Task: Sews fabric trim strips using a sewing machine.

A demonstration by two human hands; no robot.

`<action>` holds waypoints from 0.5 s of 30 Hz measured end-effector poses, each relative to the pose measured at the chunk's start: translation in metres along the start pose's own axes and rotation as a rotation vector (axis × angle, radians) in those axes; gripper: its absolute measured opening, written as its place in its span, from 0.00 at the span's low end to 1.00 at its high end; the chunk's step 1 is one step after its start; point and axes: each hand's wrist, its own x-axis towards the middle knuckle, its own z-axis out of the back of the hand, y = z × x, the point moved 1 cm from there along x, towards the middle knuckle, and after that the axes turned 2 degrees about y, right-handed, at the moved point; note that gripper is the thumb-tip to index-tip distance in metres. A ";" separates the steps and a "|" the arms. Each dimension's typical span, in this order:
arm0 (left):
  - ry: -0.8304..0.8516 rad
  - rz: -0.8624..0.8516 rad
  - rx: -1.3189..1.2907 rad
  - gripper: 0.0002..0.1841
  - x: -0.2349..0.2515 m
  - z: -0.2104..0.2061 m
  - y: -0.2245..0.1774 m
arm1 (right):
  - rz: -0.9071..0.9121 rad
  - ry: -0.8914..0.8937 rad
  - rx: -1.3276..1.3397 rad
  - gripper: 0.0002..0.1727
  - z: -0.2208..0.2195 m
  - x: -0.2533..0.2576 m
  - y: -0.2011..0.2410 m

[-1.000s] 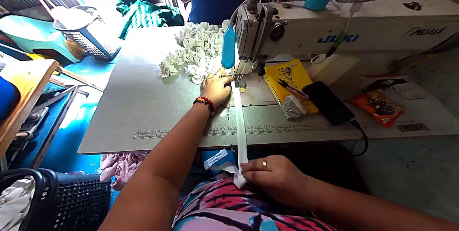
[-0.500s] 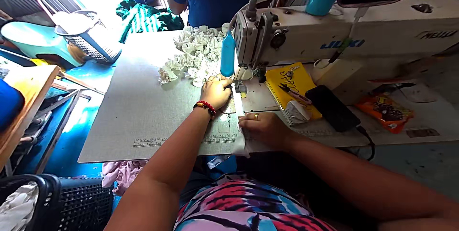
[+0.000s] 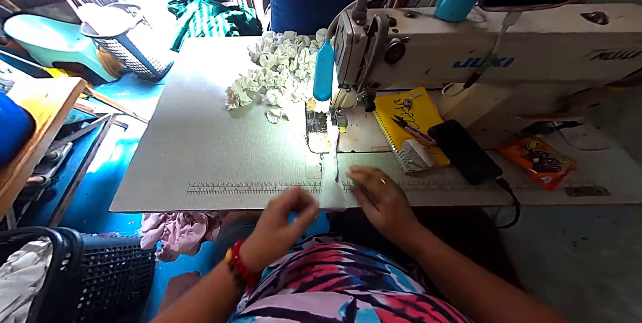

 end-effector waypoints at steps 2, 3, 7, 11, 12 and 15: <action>0.143 0.209 -0.242 0.09 -0.046 -0.010 0.022 | 0.057 -0.061 0.086 0.14 0.001 -0.039 0.005; 0.128 0.355 -0.248 0.14 -0.053 -0.015 0.035 | 0.089 -0.069 0.117 0.13 0.000 -0.052 0.006; 0.127 0.533 -0.107 0.36 -0.026 -0.035 0.078 | 0.109 -0.091 0.140 0.14 0.000 -0.062 0.011; 0.195 0.427 -0.064 0.14 -0.016 -0.035 0.067 | 0.121 -0.048 0.097 0.14 0.004 -0.058 0.017; 0.167 0.439 -0.109 0.14 -0.025 -0.028 0.060 | 0.129 -0.039 0.096 0.14 0.006 -0.059 0.017; 0.046 0.356 -0.330 0.04 -0.068 0.001 0.050 | 0.137 -0.029 0.114 0.13 0.009 -0.061 0.014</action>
